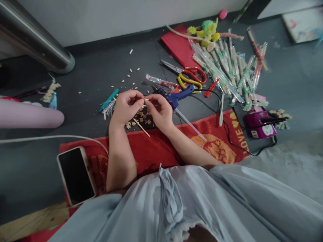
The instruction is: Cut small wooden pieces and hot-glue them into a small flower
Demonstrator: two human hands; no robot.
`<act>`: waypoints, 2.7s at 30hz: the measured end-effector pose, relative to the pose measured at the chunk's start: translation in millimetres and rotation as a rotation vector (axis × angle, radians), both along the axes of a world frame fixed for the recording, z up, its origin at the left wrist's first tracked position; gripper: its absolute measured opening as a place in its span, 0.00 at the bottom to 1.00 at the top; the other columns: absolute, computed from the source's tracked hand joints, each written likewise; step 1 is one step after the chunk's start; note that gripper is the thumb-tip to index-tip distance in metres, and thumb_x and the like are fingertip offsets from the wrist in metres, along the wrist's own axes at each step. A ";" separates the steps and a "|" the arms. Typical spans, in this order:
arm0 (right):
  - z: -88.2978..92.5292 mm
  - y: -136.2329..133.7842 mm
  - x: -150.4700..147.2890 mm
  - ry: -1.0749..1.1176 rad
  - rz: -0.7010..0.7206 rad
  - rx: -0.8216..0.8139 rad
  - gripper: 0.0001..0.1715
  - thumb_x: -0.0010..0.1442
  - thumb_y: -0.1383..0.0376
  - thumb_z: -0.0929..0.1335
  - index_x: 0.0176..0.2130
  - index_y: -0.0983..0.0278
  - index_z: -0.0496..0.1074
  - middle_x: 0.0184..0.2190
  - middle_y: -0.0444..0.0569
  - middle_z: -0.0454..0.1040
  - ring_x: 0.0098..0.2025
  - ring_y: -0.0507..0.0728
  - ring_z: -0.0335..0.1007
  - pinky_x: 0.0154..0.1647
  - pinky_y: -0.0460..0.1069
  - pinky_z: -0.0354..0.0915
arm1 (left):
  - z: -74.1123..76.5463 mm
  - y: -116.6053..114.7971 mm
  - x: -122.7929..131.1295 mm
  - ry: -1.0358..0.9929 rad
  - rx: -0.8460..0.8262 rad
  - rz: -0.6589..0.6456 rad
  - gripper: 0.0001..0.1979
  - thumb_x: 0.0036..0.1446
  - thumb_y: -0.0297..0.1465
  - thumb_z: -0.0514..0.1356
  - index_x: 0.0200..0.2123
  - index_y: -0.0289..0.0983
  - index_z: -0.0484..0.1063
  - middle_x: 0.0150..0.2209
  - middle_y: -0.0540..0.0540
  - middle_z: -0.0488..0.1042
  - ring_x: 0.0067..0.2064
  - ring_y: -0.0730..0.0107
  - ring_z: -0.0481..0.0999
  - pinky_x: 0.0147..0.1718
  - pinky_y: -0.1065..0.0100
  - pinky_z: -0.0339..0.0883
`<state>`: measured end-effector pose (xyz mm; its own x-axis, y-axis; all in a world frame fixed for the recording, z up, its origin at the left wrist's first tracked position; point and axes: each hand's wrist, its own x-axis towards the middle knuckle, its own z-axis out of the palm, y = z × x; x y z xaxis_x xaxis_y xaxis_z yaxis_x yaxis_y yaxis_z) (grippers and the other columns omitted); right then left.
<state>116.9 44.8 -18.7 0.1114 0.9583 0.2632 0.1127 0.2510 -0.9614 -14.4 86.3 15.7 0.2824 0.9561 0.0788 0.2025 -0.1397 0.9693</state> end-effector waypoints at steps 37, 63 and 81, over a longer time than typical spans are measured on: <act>0.7 0.6 0.0 0.082 0.086 -0.073 0.21 0.64 0.50 0.60 0.40 0.63 0.71 0.29 0.44 0.69 0.26 0.48 0.65 0.29 0.46 0.66 | -1.0 2.0 -1.6 -0.077 0.102 0.130 0.04 0.50 0.29 0.62 0.31 0.37 0.75 0.22 0.53 0.70 0.20 0.81 0.66 0.19 0.76 0.60; 7.7 -0.2 0.9 -0.080 0.027 -0.031 0.17 0.61 0.58 0.65 0.26 0.65 0.71 0.21 0.43 0.70 0.23 0.47 0.62 0.26 0.45 0.59 | -1.5 2.6 -1.7 -0.080 0.025 0.136 0.03 0.50 0.29 0.62 0.31 0.37 0.75 0.22 0.53 0.71 0.21 0.82 0.66 0.20 0.77 0.61; 5.1 1.1 1.6 0.010 -0.027 -0.006 0.15 0.59 0.55 0.67 0.41 0.63 0.72 0.33 0.46 0.73 0.31 0.49 0.67 0.32 0.47 0.66 | -0.2 1.0 -1.4 -0.033 0.054 0.104 0.04 0.49 0.29 0.62 0.31 0.37 0.76 0.21 0.53 0.70 0.21 0.80 0.66 0.20 0.76 0.59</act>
<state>118.6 45.9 -13.6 0.1396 0.9564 0.2566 0.1094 0.2426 -0.9639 -15.8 87.3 15.6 0.1779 0.9742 0.1389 0.1870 -0.1720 0.9672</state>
